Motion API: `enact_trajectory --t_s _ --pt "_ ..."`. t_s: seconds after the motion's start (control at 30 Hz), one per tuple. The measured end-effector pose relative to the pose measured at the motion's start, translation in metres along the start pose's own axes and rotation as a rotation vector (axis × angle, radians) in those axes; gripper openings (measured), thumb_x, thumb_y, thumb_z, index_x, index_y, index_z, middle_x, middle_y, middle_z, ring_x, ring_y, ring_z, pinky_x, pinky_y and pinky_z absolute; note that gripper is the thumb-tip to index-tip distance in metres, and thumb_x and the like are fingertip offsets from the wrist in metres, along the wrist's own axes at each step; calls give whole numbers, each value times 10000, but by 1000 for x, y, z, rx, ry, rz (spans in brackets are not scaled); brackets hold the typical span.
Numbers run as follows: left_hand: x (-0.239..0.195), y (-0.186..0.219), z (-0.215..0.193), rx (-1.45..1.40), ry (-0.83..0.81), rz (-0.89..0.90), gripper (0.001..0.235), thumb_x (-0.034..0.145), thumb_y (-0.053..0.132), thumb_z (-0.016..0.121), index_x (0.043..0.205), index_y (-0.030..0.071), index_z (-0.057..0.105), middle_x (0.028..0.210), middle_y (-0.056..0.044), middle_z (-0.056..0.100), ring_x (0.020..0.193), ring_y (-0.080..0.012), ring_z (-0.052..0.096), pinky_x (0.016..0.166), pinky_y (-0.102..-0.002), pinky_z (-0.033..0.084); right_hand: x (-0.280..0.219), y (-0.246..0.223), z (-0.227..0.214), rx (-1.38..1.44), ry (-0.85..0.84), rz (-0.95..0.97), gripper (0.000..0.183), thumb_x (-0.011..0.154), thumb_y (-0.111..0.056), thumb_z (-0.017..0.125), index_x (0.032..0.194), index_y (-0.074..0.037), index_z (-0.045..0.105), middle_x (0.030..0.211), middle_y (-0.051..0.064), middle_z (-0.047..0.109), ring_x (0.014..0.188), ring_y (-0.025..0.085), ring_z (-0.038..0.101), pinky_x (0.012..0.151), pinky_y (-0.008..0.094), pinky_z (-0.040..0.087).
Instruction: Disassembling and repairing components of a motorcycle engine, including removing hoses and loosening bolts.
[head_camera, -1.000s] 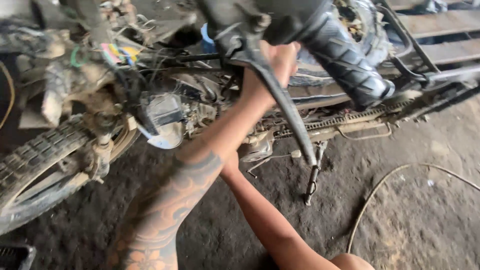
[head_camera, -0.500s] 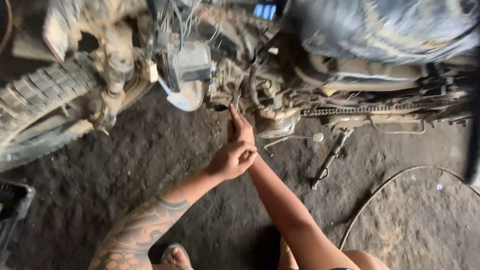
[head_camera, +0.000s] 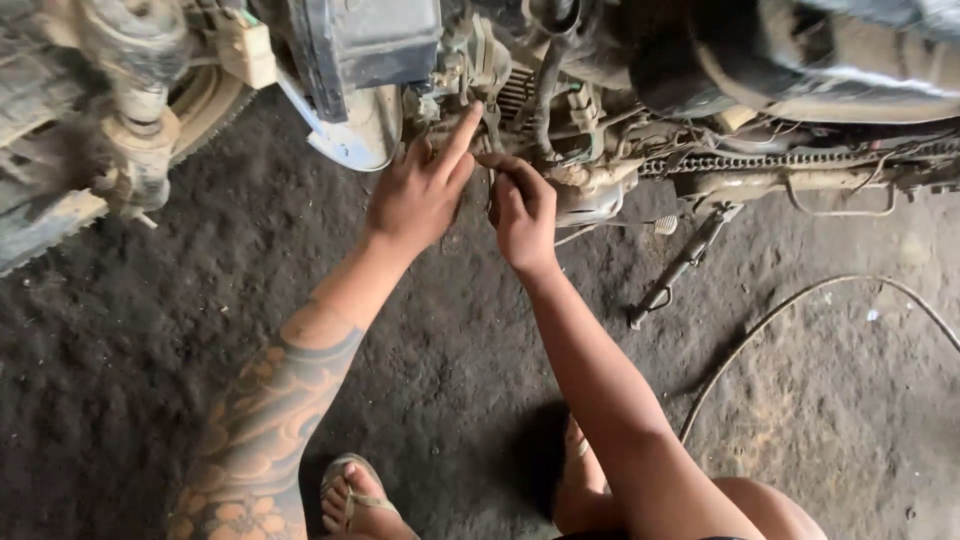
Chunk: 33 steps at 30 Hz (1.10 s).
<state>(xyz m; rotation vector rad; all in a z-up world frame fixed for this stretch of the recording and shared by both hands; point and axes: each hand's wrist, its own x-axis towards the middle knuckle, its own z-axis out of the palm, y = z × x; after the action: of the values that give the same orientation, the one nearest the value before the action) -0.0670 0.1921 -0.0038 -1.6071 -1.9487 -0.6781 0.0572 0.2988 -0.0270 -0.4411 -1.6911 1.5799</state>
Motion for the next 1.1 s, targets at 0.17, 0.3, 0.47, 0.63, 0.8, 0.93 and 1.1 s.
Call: enact_trajectory --t_s 0.17,0.3,0.47,0.63,0.8,0.93,1.1 --pt "-21 -7 20 203 -350 -53 992 951 -227 543 1721 240 127 1709 32 -134 656 -105 498 417 -139 371 -4 -24 25 -197 29 37 241 1041 -58 436 1087 -41 672 635 3 505 525 66 378 501 259 315" --pt "-2 -5 9 64 -253 -110 428 1053 177 689 1411 108 466 1357 -53 550 507 -162 548 320 -278 516 -2 -21 55 170 226 174 204 1034 -6 468 1082 -14 666 899 66 590 808 142 500 708 266 408" --pt "6 -16 7 238 -191 71 149 1040 242 671 1117 127 726 1554 -24 388 515 -122 556 315 -246 504 3 -16 83 362 418 225 187 1023 -13 522 1065 -33 703 742 1 597 589 53 404 516 207 315" --pt "10 -16 1 187 -26 78 71 829 154 714 841 97 673 1472 3 536 507 -119 550 337 -240 428 3 -28 97 307 477 148 218 1062 -11 467 1121 23 674 733 23 508 597 46 448 527 206 396" --pt "5 -13 -6 70 -50 46 68 728 56 731 701 52 669 1445 -17 590 498 -121 568 352 -228 441 9 -70 18 114 250 393 225 1042 -116 521 1117 -7 703 633 17 497 451 71 430 399 216 402" --pt "6 -11 -7 -30 -141 35 53 778 16 702 760 17 653 1463 -111 540 482 -152 608 356 -230 516 -1 -72 -17 156 154 389 209 1044 -108 500 1103 8 664 675 34 475 495 95 425 450 242 410" --pt "-2 -11 39 -135 20 -38 145 814 4 614 947 43 574 1427 -112 547 489 -173 634 457 -274 564 -32 -37 11 49 276 54 187 1037 6 490 1070 46 669 662 68 491 503 130 486 470 264 428"
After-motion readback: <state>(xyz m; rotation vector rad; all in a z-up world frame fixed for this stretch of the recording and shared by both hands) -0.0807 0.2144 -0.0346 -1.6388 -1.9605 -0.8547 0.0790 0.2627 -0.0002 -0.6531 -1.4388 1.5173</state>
